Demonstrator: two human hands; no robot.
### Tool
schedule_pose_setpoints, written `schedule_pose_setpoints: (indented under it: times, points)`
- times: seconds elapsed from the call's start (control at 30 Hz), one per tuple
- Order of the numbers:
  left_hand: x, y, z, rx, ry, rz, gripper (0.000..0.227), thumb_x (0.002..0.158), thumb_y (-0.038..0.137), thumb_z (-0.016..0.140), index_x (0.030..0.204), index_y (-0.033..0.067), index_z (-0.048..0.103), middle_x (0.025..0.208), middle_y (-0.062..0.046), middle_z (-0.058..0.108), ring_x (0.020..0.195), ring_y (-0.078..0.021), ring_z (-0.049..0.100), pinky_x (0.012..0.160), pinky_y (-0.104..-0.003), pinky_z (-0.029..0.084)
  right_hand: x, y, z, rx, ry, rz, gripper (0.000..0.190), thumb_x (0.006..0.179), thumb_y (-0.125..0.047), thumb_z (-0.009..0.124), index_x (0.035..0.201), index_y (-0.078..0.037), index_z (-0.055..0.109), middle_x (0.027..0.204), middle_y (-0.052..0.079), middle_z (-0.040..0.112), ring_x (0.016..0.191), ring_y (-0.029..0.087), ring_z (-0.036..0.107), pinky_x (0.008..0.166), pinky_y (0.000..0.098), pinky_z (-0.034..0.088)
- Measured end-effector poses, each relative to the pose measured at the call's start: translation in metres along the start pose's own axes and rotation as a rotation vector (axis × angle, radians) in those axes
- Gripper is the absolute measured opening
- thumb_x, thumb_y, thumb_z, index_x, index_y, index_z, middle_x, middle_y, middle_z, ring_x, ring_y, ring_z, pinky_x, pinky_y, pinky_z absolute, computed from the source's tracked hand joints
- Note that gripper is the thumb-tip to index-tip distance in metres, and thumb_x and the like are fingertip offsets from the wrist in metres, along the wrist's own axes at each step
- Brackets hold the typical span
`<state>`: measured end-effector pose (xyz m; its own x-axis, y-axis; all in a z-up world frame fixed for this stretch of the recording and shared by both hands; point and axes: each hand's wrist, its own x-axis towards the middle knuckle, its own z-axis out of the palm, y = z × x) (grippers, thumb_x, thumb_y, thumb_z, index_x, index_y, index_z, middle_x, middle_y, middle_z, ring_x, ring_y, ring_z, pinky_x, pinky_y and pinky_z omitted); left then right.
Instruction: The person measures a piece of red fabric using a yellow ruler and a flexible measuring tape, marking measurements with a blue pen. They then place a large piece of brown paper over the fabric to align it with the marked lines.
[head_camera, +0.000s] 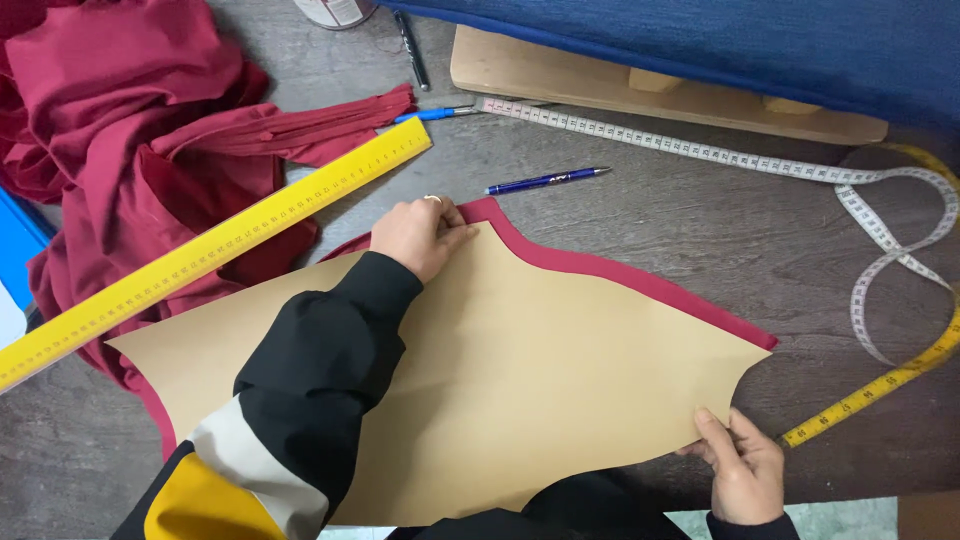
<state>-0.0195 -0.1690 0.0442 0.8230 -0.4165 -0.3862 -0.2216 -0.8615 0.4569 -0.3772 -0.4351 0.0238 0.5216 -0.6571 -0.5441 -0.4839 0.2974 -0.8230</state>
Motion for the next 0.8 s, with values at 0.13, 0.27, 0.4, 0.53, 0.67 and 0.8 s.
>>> schedule_pose_setpoints:
  times: [0.13,0.27,0.4,0.53,0.67,0.8]
  points:
    - [0.002,-0.004,0.002,-0.006,0.01,0.017,0.028,0.084,0.043,0.07,0.073,0.0191,0.062,0.074,-0.002,0.068,0.075,-0.0307,0.064,0.061,-0.045,0.045,0.004,0.007,-0.003,0.034,-0.01,0.004,0.009,0.092,-0.007,0.062,0.094,0.002,0.063,0.085,0.008,0.063,0.073,0.015,0.058,0.055,0.0331,0.056]
    - [0.003,-0.002,0.0,0.028,-0.016,-0.013,0.028,0.084,0.046,0.068,0.074,0.0208,0.062,0.075,-0.001,0.069,0.077,-0.0306,0.064,0.062,-0.045,0.046,0.001,0.0,0.001,0.012,-0.035,0.013,0.017,0.092,-0.009,0.06,0.102,0.003,0.065,0.095,0.01,0.066,0.076,0.017,0.059,0.056,0.0336,0.055]
    - [0.003,0.004,-0.005,0.03,-0.048,-0.044,0.027,0.084,0.045,0.068,0.073,0.0206,0.063,0.077,-0.002,0.069,0.078,-0.0307,0.063,0.063,-0.046,0.046,0.003,0.006,-0.002,-0.058,-0.05,-0.036,0.019,0.093,-0.01,0.062,0.078,0.0,0.057,0.073,0.007,0.057,0.066,0.012,0.054,0.058,0.0337,0.061]
    - [0.007,-0.004,0.0,0.064,-0.032,-0.004,0.025,0.083,0.045,0.068,0.076,0.0216,0.066,0.083,-0.004,0.07,0.083,-0.0336,0.064,0.067,-0.048,0.048,-0.005,-0.007,0.015,-0.138,0.089,-0.084,0.032,0.086,0.0,0.064,0.114,0.003,0.048,0.099,0.025,0.068,0.07,0.022,0.063,0.06,0.0363,0.058]
    - [0.006,-0.003,0.001,0.086,-0.016,0.022,0.024,0.081,0.045,0.067,0.076,0.0223,0.067,0.079,-0.006,0.07,0.082,-0.0326,0.066,0.069,-0.045,0.048,-0.015,-0.032,0.026,-0.198,0.102,-0.21,0.055,0.08,0.003,0.067,0.125,-0.009,0.037,0.068,0.015,0.061,0.054,0.019,0.062,0.056,0.0268,0.052]
    - [0.005,0.0,-0.004,0.09,-0.029,-0.014,0.025,0.083,0.047,0.068,0.077,0.0226,0.067,0.078,-0.001,0.07,0.081,-0.0288,0.064,0.069,-0.043,0.047,-0.011,-0.039,0.025,-0.372,0.006,-0.217,0.056,0.081,-0.003,0.063,0.135,-0.011,0.049,0.078,0.007,0.057,0.048,0.012,0.059,0.05,0.0234,0.053]
